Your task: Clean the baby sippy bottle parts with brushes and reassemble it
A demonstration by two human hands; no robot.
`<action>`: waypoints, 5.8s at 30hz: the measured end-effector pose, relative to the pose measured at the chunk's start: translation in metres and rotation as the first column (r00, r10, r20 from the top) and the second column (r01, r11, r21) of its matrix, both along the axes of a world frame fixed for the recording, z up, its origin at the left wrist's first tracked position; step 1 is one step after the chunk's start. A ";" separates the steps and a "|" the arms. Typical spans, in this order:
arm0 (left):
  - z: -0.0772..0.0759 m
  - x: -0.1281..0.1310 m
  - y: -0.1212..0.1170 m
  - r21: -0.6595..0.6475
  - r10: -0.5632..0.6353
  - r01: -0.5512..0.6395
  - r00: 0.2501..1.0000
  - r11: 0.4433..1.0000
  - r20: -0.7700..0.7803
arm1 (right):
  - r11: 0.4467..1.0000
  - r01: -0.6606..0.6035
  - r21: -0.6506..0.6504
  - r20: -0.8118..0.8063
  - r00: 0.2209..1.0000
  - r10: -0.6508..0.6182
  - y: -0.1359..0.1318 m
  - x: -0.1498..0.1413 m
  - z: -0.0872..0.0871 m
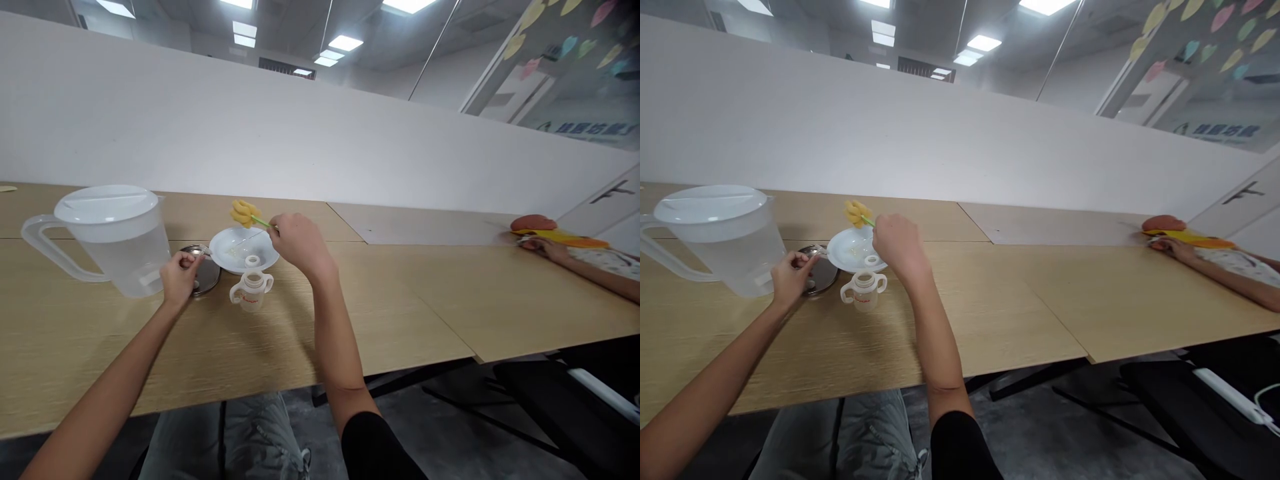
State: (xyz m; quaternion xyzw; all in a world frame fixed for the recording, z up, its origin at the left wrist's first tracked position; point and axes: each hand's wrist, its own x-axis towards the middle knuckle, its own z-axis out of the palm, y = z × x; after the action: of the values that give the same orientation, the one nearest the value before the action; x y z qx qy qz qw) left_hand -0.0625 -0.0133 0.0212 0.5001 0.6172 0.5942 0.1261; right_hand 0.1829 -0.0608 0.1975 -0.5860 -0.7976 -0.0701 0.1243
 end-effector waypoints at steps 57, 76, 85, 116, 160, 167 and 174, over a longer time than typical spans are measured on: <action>-0.004 0.006 -0.007 0.134 0.037 0.087 0.689 0.987 -0.723 | 0.856 -0.288 -0.429 -0.796 0.568 -0.208 0.140 -0.028 -0.117; -0.001 0.019 -0.015 0.085 -0.053 0.131 0.794 0.988 -0.606 | 0.651 -0.647 -0.397 -0.898 0.421 -0.129 0.063 -0.029 -0.041; 0.003 0.023 -0.019 0.061 -0.137 0.217 0.785 0.974 -0.604 | 0.549 -0.723 -0.419 -0.888 0.453 -0.080 0.049 -0.041 -0.039; 0.003 0.016 -0.020 0.210 -0.018 0.123 0.898 0.970 -0.441 | 0.888 -0.327 -0.323 -0.470 0.870 0.149 0.019 0.040 0.005; 0.012 0.007 -0.023 -0.065 0.025 -0.195 0.430 0.979 -0.903 | 0.858 -0.306 -0.412 -0.715 0.692 -0.097 0.113 -0.050 -0.106; 0.012 0.008 -0.023 -0.144 -0.043 -0.270 0.348 0.952 -0.936 | 0.712 -0.530 -0.461 -0.827 0.548 -0.128 0.126 -0.058 -0.133; 0.015 0.009 -0.026 -0.201 -0.106 -0.252 0.345 0.947 -0.933 | 0.717 -0.508 -0.478 -0.806 0.577 -0.128 0.129 -0.055 -0.138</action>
State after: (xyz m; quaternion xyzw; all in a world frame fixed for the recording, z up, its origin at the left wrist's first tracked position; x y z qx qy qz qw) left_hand -0.0531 -0.0393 0.0362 0.6938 0.6846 0.1015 -0.1991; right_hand 0.1279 0.0686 0.0592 -0.4586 -0.6868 0.5034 0.2541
